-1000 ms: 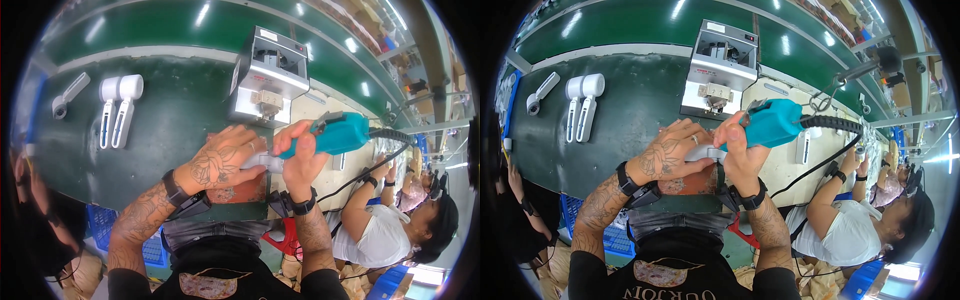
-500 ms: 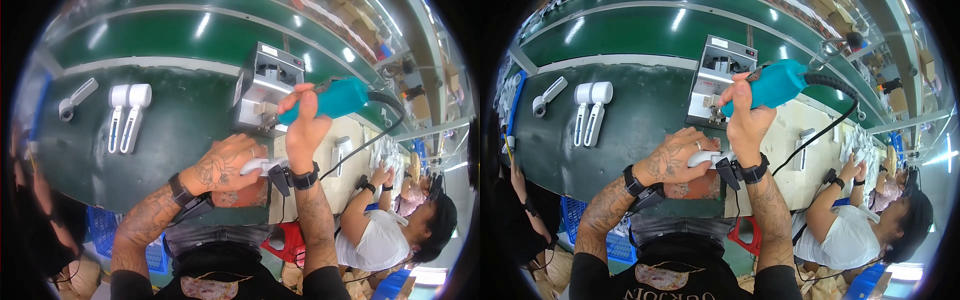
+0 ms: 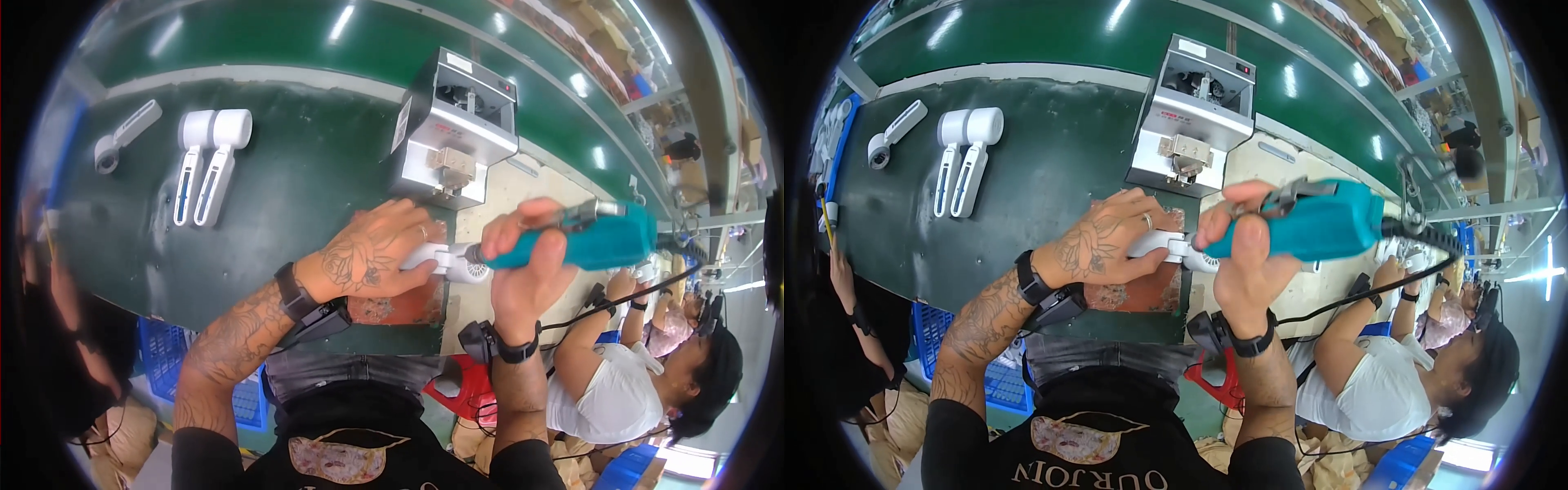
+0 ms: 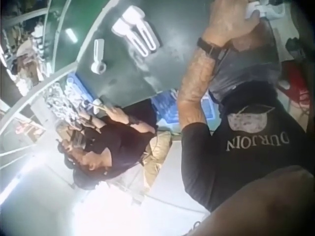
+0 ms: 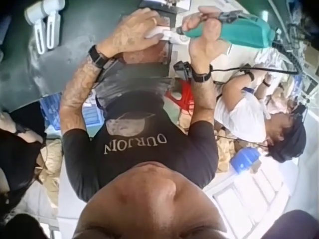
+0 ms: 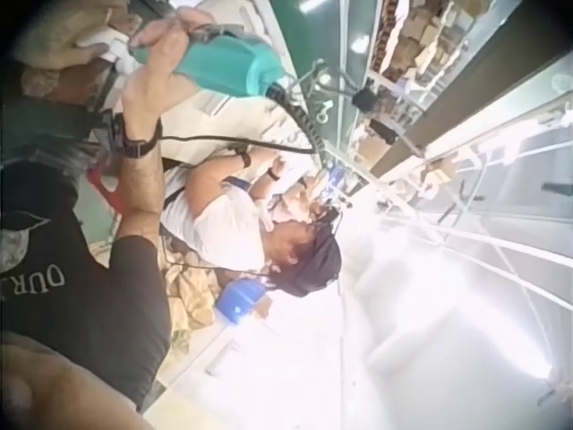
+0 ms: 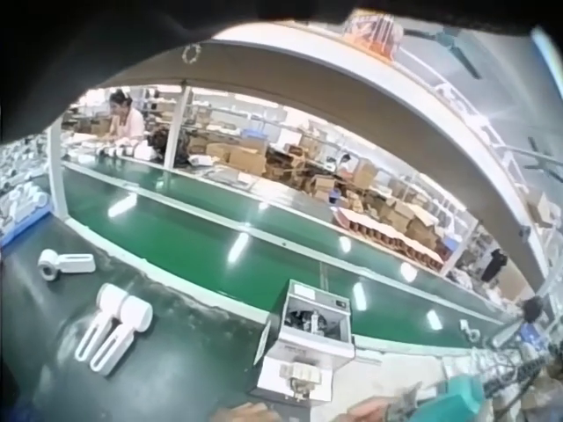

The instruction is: The person assembles handheld fans by picking up a fan body, using a power screwdriver to secure components, and then placing the fan on the workbench. They repeat this process by picking up a screw from a dispenser and applying it to the next fan.

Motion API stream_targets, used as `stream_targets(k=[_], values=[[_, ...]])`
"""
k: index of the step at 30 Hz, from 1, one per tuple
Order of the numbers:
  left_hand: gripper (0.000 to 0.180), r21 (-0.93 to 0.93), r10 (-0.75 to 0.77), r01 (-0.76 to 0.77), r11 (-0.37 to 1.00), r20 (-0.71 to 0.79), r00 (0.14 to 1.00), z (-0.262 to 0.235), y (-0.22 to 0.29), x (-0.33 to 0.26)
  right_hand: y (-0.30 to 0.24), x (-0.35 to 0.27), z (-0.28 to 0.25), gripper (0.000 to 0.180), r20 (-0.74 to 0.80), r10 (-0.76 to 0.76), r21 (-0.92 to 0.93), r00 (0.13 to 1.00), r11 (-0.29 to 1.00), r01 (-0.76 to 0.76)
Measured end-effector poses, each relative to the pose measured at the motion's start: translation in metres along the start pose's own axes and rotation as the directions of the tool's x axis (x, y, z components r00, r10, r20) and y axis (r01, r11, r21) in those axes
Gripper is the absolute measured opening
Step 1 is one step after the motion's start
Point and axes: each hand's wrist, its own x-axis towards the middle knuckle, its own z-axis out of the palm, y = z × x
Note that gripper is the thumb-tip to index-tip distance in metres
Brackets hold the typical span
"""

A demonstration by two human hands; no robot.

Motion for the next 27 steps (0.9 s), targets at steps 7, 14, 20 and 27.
stream_targets(k=[7,14,20,27], values=[[0.033,0.015,-0.059,0.059,0.998,0.055,0.997,-0.004,0.005,0.000,-0.002,-0.021,-0.006,0.060,0.022,0.041,-0.040,0.999,0.998,-0.040],[0.036,-0.018,-0.055,0.056,0.998,0.044,0.998,-0.003,0.004,0.002,0.010,-0.025,-0.006,0.055,0.047,0.049,-0.015,0.998,0.999,-0.049],[0.035,-0.001,0.022,-0.022,1.000,0.083,0.996,-0.007,0.007,0.007,0.013,-0.033,-0.005,0.041,0.014,0.048,0.041,0.999,0.998,-0.048],[0.034,0.024,-0.035,0.032,0.999,0.123,0.992,-0.010,0.015,0.007,0.022,-0.039,-0.013,0.026,0.112,0.086,0.085,0.990,0.992,-0.096]])
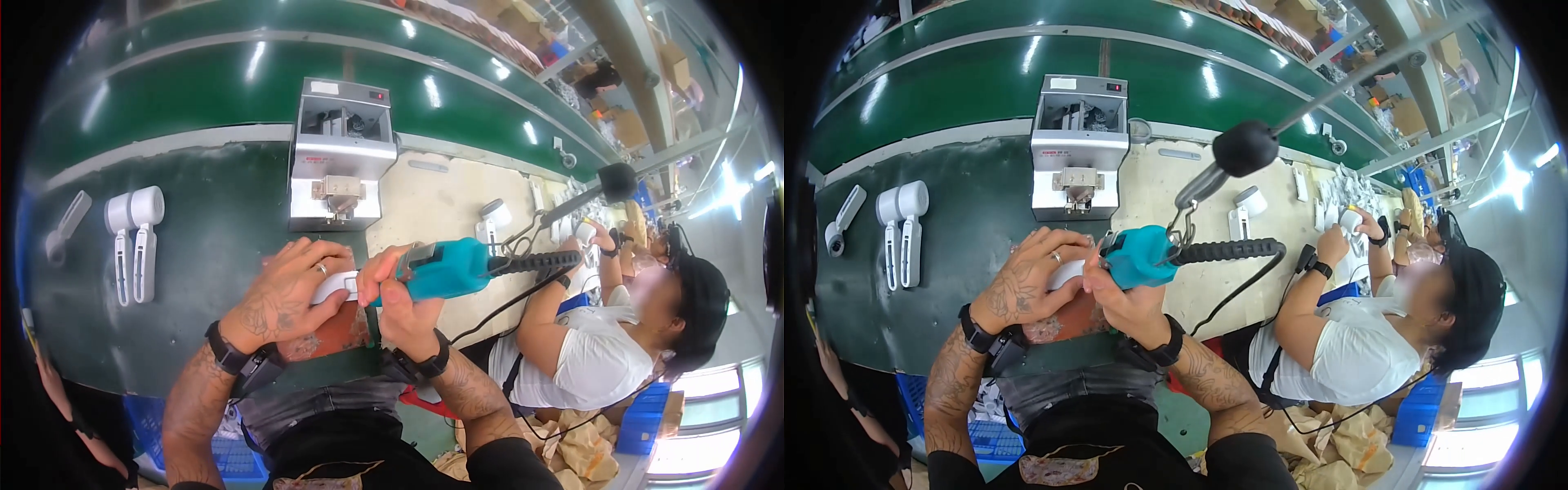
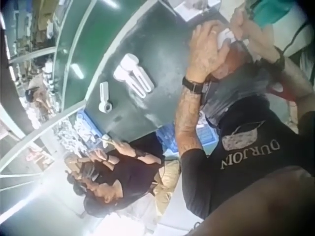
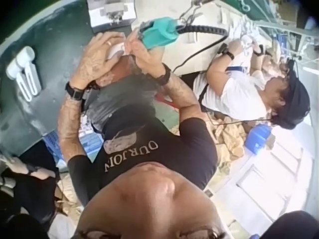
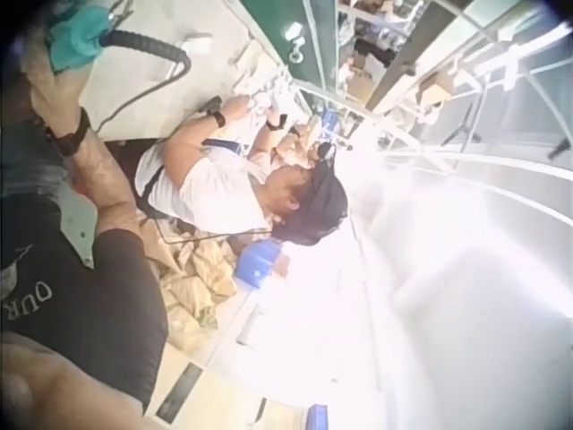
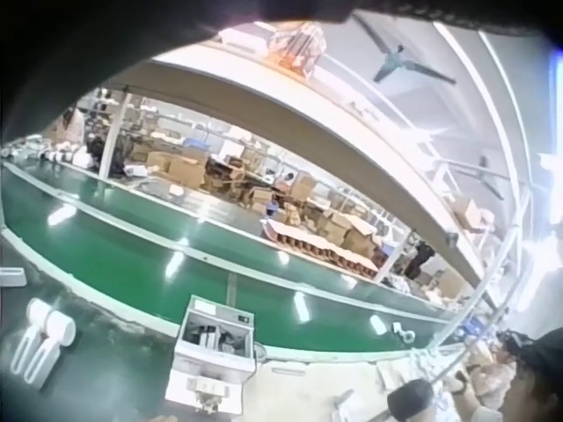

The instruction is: The person assembles handheld fans by picking up a fan body, using a power screwdriver to secure components, and then placing the fan on the workbench. They repeat this process by picking up a screw from a dispenser and applying it to the next fan.

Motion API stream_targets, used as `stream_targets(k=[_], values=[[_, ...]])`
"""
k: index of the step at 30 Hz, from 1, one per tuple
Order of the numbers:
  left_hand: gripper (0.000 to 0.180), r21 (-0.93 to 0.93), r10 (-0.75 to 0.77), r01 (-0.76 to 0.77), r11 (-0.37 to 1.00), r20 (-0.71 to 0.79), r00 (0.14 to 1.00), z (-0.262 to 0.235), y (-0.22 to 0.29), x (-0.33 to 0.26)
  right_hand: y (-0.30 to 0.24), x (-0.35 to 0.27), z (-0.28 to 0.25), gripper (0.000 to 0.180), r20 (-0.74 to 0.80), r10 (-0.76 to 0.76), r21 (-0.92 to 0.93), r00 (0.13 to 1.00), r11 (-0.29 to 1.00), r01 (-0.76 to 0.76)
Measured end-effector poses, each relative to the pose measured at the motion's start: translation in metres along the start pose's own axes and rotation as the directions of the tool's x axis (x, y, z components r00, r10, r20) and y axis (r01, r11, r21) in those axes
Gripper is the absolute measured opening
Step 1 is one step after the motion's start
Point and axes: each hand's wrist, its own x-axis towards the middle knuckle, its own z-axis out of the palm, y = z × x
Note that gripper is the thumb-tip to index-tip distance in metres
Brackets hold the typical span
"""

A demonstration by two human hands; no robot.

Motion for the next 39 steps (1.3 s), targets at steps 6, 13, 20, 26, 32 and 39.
stream_targets(k=[6,13,20,26,32,39], values=[[0.035,0.052,0.021,-0.022,0.998,0.020,1.000,-0.002,0.002,0.002,-0.003,-0.003,-0.001,0.027,-0.046,-0.017,-0.015,0.999,1.000,0.016],[0.035,0.182,0.261,-0.261,0.948,0.023,0.965,0.005,0.024,-0.031,-0.050,-0.033,-0.004,0.052,-0.225,-0.033,0.115,0.974,0.992,0.060],[0.032,0.168,-0.271,0.418,0.893,-0.542,0.795,-0.044,0.010,-0.111,-0.067,-0.075,-0.027,0.064,-0.354,-0.046,0.115,0.934,0.989,0.092],[0.036,0.642,-0.090,0.505,0.577,-0.564,0.821,-0.062,0.005,-0.080,-0.070,-0.082,-0.055,0.066,-0.360,-0.017,-0.054,0.933,0.999,-0.002],[0.030,-0.021,-0.045,0.041,0.999,-0.252,0.967,0.035,0.049,0.066,-0.071,-0.085,-0.070,0.067,-0.349,-0.038,-0.073,0.936,0.997,0.013],[0.054,-0.072,-0.123,0.119,0.990,-0.049,0.991,0.193,0.046,0.213,-0.079,-0.098,-0.064,0.067,-0.355,0.010,-0.054,0.935,0.998,-0.031]])
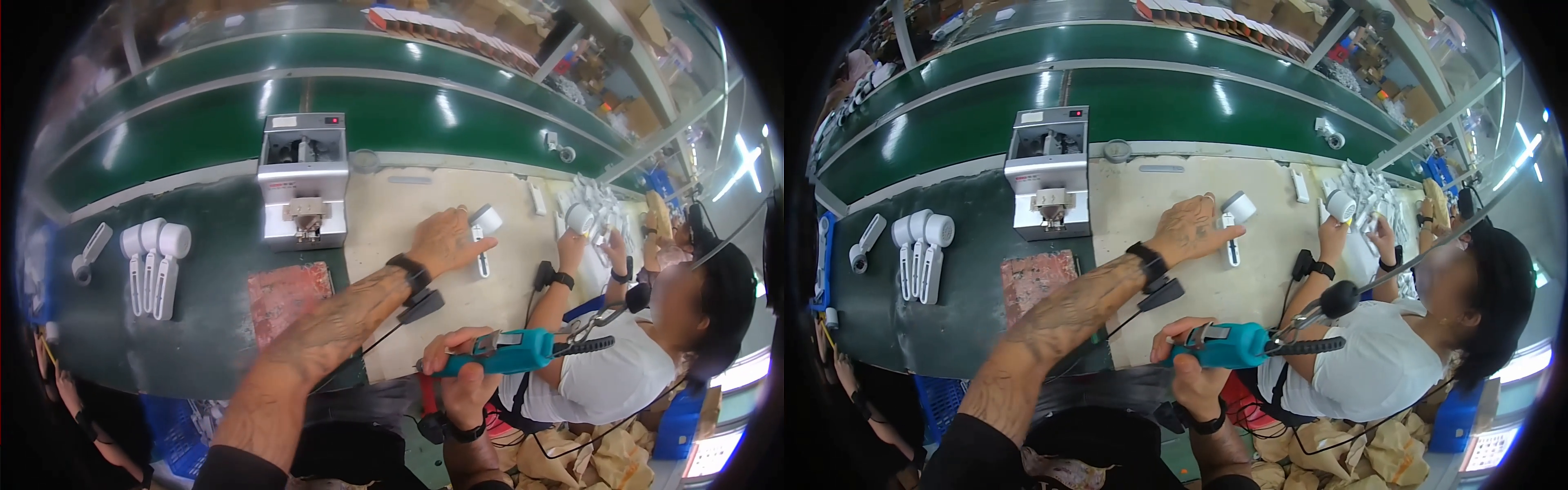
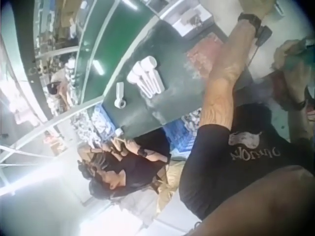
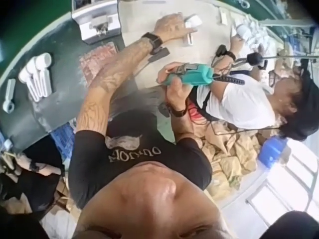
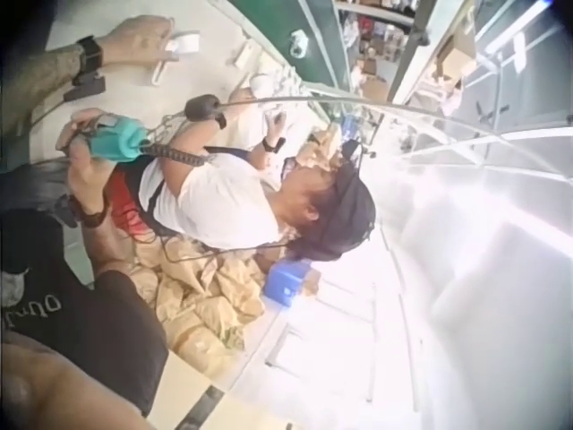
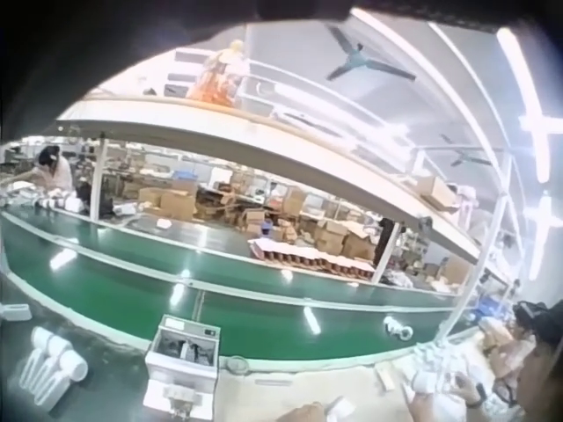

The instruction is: The person assembles handheld fans by picking up a fan body, using a power screwdriver to secure components, and then placing the fan on the workbench. They repeat this process by picking up a screw from a dispenser and applying it to the next fan.

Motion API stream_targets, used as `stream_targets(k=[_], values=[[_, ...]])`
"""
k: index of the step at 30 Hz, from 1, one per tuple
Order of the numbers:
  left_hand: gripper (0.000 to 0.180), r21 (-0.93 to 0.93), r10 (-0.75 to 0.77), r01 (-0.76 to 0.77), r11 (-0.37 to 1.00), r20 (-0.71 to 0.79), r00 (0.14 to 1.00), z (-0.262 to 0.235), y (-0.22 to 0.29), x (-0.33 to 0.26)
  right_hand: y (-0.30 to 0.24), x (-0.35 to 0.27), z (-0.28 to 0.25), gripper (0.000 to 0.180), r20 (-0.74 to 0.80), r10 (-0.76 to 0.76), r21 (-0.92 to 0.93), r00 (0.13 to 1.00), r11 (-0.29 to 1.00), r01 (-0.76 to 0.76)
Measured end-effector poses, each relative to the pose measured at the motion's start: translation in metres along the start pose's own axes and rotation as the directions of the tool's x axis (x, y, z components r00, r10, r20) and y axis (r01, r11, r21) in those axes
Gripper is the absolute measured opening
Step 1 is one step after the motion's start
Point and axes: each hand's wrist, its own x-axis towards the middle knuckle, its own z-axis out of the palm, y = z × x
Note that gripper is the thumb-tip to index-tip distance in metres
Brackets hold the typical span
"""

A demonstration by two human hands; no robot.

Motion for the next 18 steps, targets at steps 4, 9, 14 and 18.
stream_targets(k=[4,9,14,18], values=[[0.050,0.119,-0.114,0.118,0.986,-0.039,0.993,0.030,-0.007,0.016,0.003,-0.006,-0.007,0.066,-0.031,0.031,-0.008,0.999,0.999,-0.031],[0.035,0.092,-0.136,0.135,0.987,0.007,0.991,0.004,-0.013,-0.002,0.015,0.000,-0.025,0.060,-0.066,-0.015,-0.169,0.998,0.986,0.004],[0.018,-0.085,0.161,-0.167,0.982,-0.070,0.984,-0.079,-0.001,-0.083,0.044,0.023,-0.038,0.051,-0.105,-0.078,-0.333,0.991,0.942,0.039],[0.021,0.047,0.165,-0.163,0.985,-0.031,0.986,-0.137,-0.002,-0.140,0.055,0.038,-0.011,0.053,-0.032,-0.070,-0.323,0.997,0.945,0.056]])
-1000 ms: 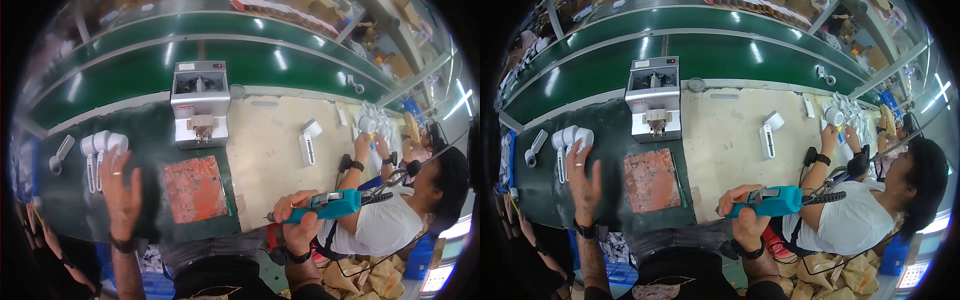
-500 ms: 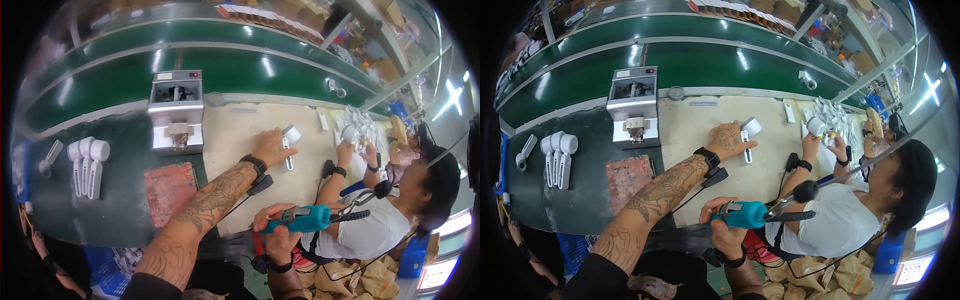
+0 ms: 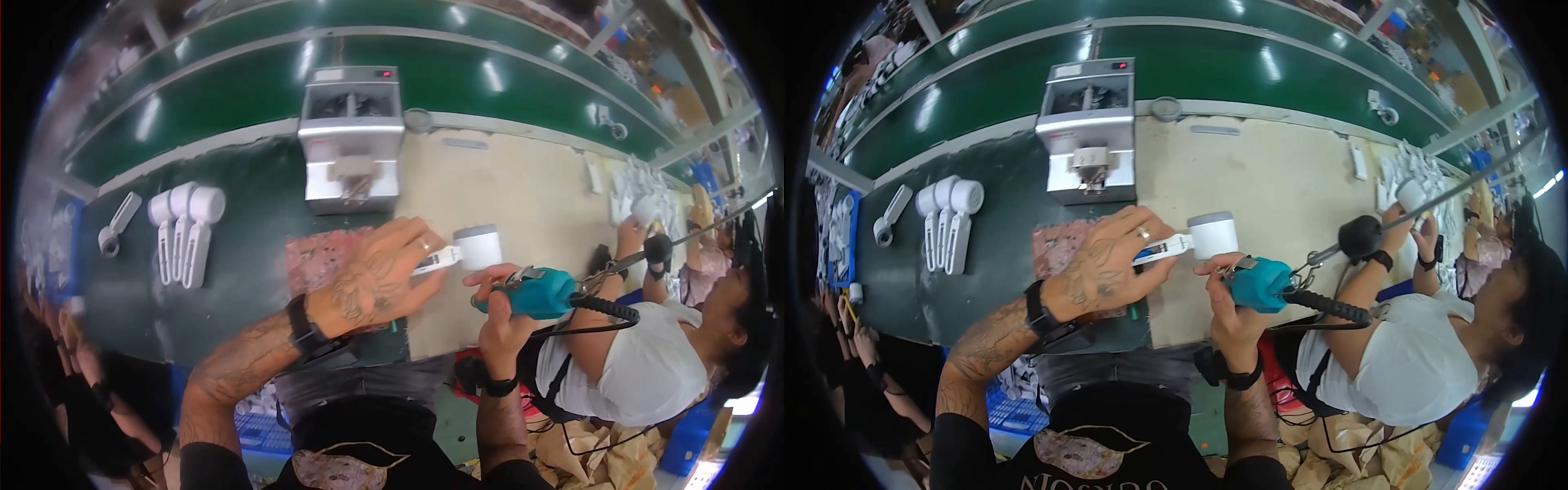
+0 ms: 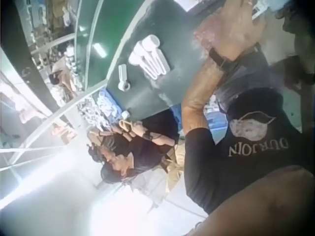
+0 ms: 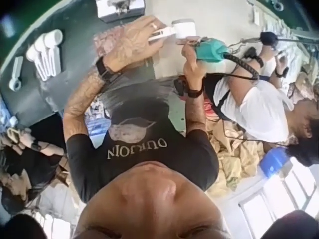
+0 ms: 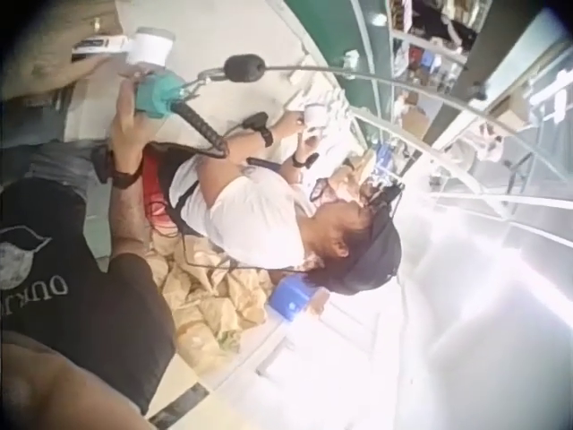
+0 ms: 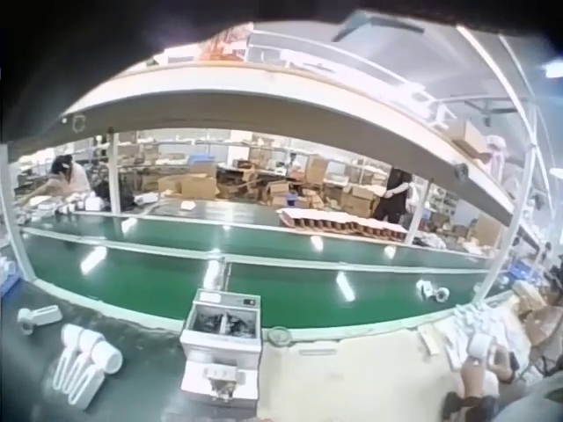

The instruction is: The person assembles handheld fans by picking up a fan body, using a power screwdriver to secure components, and then placing the fan on the workbench. They repeat this process by picking up a screw from a dispenser and applying it to the next fan.

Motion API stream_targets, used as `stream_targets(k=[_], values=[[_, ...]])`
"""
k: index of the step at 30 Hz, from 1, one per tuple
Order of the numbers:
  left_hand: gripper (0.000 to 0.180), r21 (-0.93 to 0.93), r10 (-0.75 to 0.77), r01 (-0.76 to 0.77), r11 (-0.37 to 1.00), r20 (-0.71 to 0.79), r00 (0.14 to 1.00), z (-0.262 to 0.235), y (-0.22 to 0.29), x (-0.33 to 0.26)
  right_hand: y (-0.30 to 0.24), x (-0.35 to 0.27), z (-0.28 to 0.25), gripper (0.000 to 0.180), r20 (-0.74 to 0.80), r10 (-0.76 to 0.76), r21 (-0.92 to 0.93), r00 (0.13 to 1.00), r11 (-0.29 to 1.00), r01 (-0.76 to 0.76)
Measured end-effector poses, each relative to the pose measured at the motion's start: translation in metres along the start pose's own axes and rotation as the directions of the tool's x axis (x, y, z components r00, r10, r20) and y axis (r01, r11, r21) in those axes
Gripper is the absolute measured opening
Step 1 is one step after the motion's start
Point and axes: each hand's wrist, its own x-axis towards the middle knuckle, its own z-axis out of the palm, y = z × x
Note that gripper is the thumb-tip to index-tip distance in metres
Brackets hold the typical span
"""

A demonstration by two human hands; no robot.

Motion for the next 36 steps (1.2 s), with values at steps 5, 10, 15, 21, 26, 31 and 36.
stream_targets(k=[5,10,15,21,26,31,36], values=[[0.023,0.091,-0.046,0.047,0.995,-0.015,0.999,-0.041,-0.007,-0.040,-0.003,-0.003,0.024,0.055,0.123,0.049,0.071,0.991,0.996,-0.058],[0.018,-0.023,-0.087,0.084,0.996,-0.182,0.979,-0.056,-0.003,-0.080,-0.010,-0.012,0.044,0.052,0.142,0.066,0.128,0.988,0.988,-0.084],[0.032,-0.897,-0.660,0.424,0.124,0.244,0.710,-0.044,0.020,-0.126,-0.021,-0.018,0.047,0.052,0.077,0.063,0.048,0.995,0.997,-0.066],[0.041,-0.942,-0.676,0.206,-0.267,0.335,0.656,-0.010,0.051,-0.140,-0.027,-0.025,0.053,0.056,-0.098,-0.070,-0.063,0.993,0.996,0.064],[0.044,-0.929,-0.679,0.135,-0.343,0.345,0.648,0.006,0.065,-0.135,-0.042,-0.053,0.034,0.057,0.232,-0.344,-0.347,0.910,0.844,0.408],[0.051,-0.885,-0.695,0.039,-0.463,0.390,0.604,0.017,0.067,-0.129,-0.057,-0.066,0.072,0.066,0.520,-0.013,-0.567,0.854,0.742,0.357],[0.049,-0.854,-0.708,-0.025,-0.519,0.413,0.573,0.020,0.065,-0.130,-0.053,-0.075,0.074,0.065,0.494,-0.055,-0.578,0.868,0.725,0.375]])
